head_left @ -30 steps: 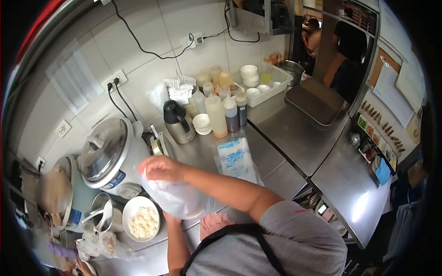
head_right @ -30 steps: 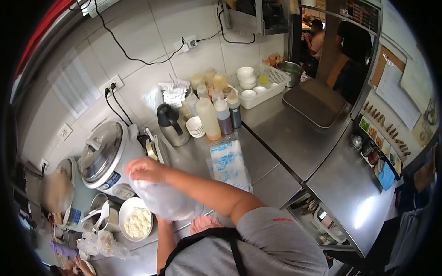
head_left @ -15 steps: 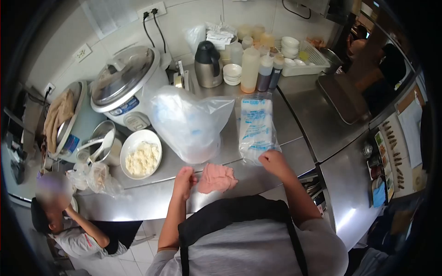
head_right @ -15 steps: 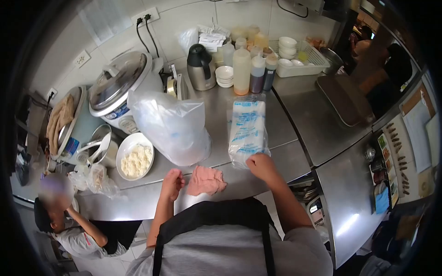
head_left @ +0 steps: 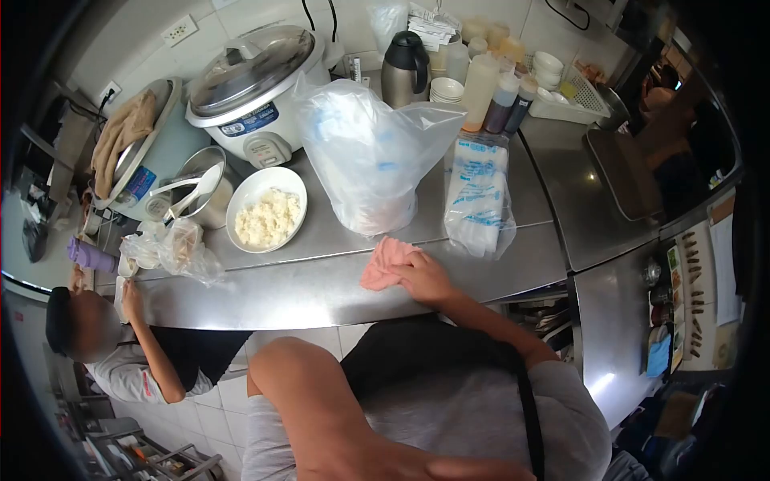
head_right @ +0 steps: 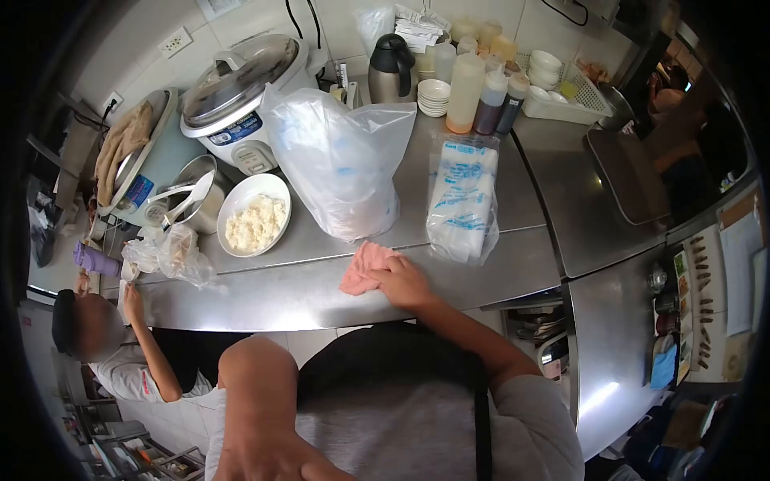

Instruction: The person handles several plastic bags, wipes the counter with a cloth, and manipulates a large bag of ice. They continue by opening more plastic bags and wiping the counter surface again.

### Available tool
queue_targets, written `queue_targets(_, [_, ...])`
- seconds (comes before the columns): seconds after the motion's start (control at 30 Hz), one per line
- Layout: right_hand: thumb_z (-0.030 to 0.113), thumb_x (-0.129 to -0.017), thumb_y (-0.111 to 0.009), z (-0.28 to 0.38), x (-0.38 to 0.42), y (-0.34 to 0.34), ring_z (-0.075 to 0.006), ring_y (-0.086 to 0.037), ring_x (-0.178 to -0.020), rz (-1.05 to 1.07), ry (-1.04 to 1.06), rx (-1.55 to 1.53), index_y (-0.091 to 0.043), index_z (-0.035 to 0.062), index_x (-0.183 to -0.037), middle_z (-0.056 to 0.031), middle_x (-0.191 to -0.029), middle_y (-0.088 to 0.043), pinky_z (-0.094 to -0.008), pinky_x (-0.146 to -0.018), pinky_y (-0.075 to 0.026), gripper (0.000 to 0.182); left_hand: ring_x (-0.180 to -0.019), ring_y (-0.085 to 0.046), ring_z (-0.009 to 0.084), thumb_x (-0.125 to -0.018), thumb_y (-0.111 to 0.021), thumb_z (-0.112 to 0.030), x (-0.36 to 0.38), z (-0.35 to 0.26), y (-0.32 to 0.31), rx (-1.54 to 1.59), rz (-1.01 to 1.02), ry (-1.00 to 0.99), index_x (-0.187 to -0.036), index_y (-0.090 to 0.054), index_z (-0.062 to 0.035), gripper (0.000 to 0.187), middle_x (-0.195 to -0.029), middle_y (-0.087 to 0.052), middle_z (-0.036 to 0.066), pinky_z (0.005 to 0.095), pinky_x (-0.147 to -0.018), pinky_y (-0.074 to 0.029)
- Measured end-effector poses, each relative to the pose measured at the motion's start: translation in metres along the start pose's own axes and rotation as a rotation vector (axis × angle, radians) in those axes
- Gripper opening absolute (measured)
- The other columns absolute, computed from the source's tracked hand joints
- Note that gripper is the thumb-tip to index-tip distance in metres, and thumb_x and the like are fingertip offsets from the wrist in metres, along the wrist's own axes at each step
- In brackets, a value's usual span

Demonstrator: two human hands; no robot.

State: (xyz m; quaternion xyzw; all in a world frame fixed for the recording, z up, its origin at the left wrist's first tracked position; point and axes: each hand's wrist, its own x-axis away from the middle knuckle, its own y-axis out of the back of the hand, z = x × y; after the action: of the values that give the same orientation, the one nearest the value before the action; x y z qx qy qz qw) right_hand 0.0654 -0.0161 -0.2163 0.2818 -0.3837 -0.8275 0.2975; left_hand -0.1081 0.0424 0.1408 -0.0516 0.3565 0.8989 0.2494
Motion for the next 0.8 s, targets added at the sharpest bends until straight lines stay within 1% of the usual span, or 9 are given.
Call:
queue_targets(0.1, [0.015,-0.063,-0.062,-0.001,0.000,-0.002,-0.0255,-0.047,-0.084,-0.055,0.021,-0.009,-0.060,0.0159,-0.090,-0.0073,-0.083,-0.049,-0.0353,-0.071,-0.040,0.028,-0.068,-0.052,0.0168,-0.076,-0.050,-0.020,0.007,0.001,0.025,-0.005,0.345,-0.229,-0.083,-0.052,-0.0049,0.016,-0.074,-0.048,0.005,0.0207,-0.054,-0.044])
queue_targets(0.27, [0.010,-0.064,-0.059,-0.010,0.008,0.027,-0.0267,-0.051,-0.076,-0.136,-0.019,-0.277,-0.060,0.0092,-0.084,-0.0092,-0.081,-0.053,-0.0338,-0.067,-0.042,0.020,-0.061,-0.050,0.0135,-0.076,-0.051,-0.014,0.017,-0.015,0.019,-0.317,0.115,0.006,-0.079,-0.053,-0.0070,0.008,-0.069,-0.049,0.002,0.0184,-0.044,-0.043])
queue_targets(0.37, [0.008,-0.063,-0.058,-0.023,0.021,0.055,-0.0276,-0.052,-0.072,-0.343,-0.116,-0.130,-0.058,0.0062,-0.076,-0.0097,-0.080,-0.052,-0.0326,-0.063,-0.043,0.013,-0.060,-0.049,0.0130,-0.076,-0.050,-0.014,0.016,-0.019,0.010,-0.653,0.148,-0.273,-0.077,-0.053,-0.0073,0.008,-0.068,-0.049,0.001,0.0202,-0.046,-0.043])
queue_targets(0.47, [0.009,-0.063,-0.059,-0.047,0.035,0.071,-0.0278,-0.051,-0.075,-0.393,-0.325,-0.051,-0.055,0.0059,-0.075,-0.0092,-0.080,-0.052,-0.0335,-0.065,-0.042,0.014,-0.063,-0.049,0.0151,-0.078,-0.045,-0.015,0.021,-0.029,0.002,-1.710,0.542,-0.840,-0.078,-0.053,-0.0064,0.012,-0.071,-0.050,0.002,0.0269,-0.055,-0.043])
queue_targets(0.57, [0.011,-0.062,-0.060,-0.058,0.040,0.073,-0.0273,-0.050,-0.076,-0.407,-0.272,0.102,-0.054,0.0069,-0.077,-0.0089,-0.080,-0.052,-0.0344,-0.067,-0.041,0.017,-0.066,-0.050,0.0171,-0.081,-0.041,-0.016,0.027,-0.039,-0.011,-2.759,0.958,-1.419,-0.079,-0.053,-0.0055,0.016,-0.074,-0.051,0.004,0.0336,-0.065,-0.043])
queue_targets(0.6, [0.012,-0.062,-0.060,-0.057,0.039,0.073,-0.0273,-0.050,-0.077,-0.402,-0.291,0.134,-0.054,0.0071,-0.078,-0.0088,-0.080,-0.052,-0.0346,-0.067,-0.041,0.018,-0.068,-0.050,0.0175,-0.080,-0.042,-0.016,0.022,-0.036,-0.025,-3.055,1.121,-0.964,-0.082,-0.052,-0.0052,0.015,-0.077,-0.051,0.005,0.0334,-0.066,-0.042])
queue_targets(0.67, [0.013,-0.062,-0.061,-0.052,0.034,0.071,-0.0271,-0.050,-0.077,-0.387,-0.325,0.198,-0.054,0.0076,-0.079,-0.0085,-0.079,-0.052,-0.0350,-0.068,-0.040,0.020,-0.071,-0.050,0.0183,-0.079,-0.043,-0.016,0.002,-0.019,-0.057,-3.490,1.177,0.244,-0.088,-0.050,-0.0046,0.016,-0.083,-0.051,0.006,0.0329,-0.068,-0.042])
queue_targets(0.73, [0.013,-0.063,-0.060,-0.058,0.029,0.065,-0.0272,-0.050,-0.075,-0.429,-0.321,0.243,-0.055,0.0070,-0.077,-0.0086,-0.078,-0.052,-0.0355,-0.066,-0.041,0.016,-0.075,-0.051,0.0192,-0.078,-0.045,-0.016,-0.017,-0.018,-0.074,-3.605,1.150,0.617,-0.094,-0.049,-0.0041,0.020,-0.089,-0.051,0.008,0.0323,-0.070,-0.041])
queue_targets(0.8, [0.012,-0.063,-0.059,-0.071,0.029,0.054,-0.0273,-0.050,-0.073,-0.459,-0.298,0.261,-0.056,0.0064,-0.075,-0.0087,-0.076,-0.052,-0.0360,-0.064,-0.041,0.013,-0.078,-0.051,0.0200,-0.077,-0.047,-0.015,-0.038,-0.024,-0.095,-3.721,1.115,0.752,-0.100,-0.048,-0.0035,0.026,-0.095,-0.051,0.009,0.0318,-0.073,-0.041])
